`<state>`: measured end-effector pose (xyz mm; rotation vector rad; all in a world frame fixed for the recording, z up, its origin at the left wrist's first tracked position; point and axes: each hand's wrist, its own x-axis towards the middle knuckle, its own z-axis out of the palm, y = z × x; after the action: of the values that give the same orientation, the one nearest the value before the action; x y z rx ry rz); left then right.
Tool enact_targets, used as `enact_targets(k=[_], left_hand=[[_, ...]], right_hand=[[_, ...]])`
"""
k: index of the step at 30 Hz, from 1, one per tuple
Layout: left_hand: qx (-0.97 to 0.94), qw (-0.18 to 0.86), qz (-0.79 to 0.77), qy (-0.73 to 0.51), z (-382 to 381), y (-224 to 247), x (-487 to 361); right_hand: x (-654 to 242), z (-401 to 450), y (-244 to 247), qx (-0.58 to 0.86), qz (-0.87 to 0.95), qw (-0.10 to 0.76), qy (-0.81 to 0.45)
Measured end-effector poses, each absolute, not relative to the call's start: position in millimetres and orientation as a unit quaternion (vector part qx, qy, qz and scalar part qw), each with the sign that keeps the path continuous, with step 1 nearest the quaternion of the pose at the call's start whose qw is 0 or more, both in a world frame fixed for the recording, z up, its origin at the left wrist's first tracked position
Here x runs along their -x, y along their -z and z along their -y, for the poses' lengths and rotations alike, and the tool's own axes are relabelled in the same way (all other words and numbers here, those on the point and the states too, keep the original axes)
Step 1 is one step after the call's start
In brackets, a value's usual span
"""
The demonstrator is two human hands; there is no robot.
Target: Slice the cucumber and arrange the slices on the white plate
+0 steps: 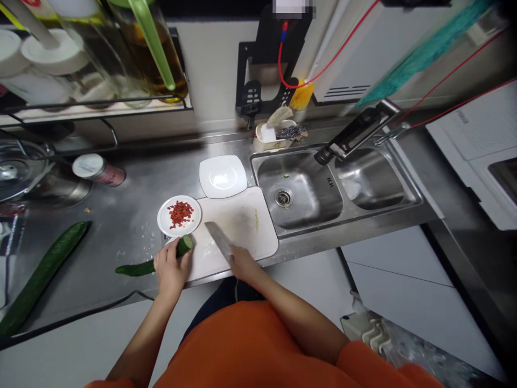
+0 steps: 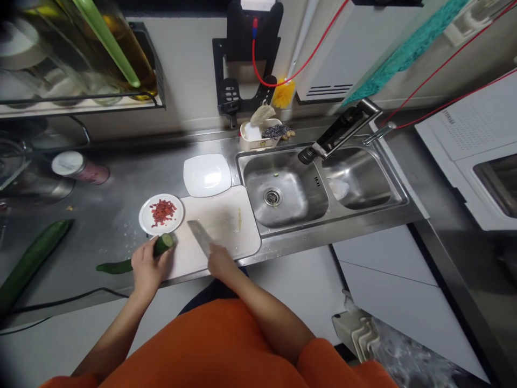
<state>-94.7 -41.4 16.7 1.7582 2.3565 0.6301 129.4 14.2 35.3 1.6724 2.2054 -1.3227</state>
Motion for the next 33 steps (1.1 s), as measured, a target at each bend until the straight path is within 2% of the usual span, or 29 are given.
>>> enact_targets(k=[2,7,15,21,24,27,30,33], left_hand=[[-0.585,0.070,-0.781,-0.208,40.9,-15.3,93.5],[-0.604,0.089,-0.765,-0.204,38.6,-9.0,88.3],[-0.619,0.098,-0.756,-0.190,34.3,-3.9,85.1],[-0.628,0.102,-0.749,-0.184,32.6,-4.6,86.0],[-0.631,0.097,-0.748,-0.181,30.8,-4.5,84.9],[-0.639,0.104,-0.742,-0.172,27.7,-5.5,82.6],[-0.643,0.115,-0.738,-0.167,24.7,-7.4,79.3],[-0.641,0.115,-0.741,-0.162,23.1,-8.8,77.1]], right_hand=[[-153.7,-22.8,-36.2,-0.620,-0.674,0.020,0.400],[-206.0,-32.8,-42.4,-0.708,-0.623,0.011,0.334],[-160.1,-31.4,-33.5,-0.677,-0.628,-0.048,0.380],[-215.1,-39.0,-35.4,-0.726,-0.591,-0.053,0.348],[-249.6,-29.3,-49.1,-0.644,-0.668,-0.057,0.368],[-271.4,-26.5,-60.2,-0.523,-0.746,-0.016,0.412],[-284.2,-41.6,-61.3,-0.505,-0.753,0.026,0.421],[-290.6,-69.0,-55.7,-0.532,-0.745,0.032,0.400]])
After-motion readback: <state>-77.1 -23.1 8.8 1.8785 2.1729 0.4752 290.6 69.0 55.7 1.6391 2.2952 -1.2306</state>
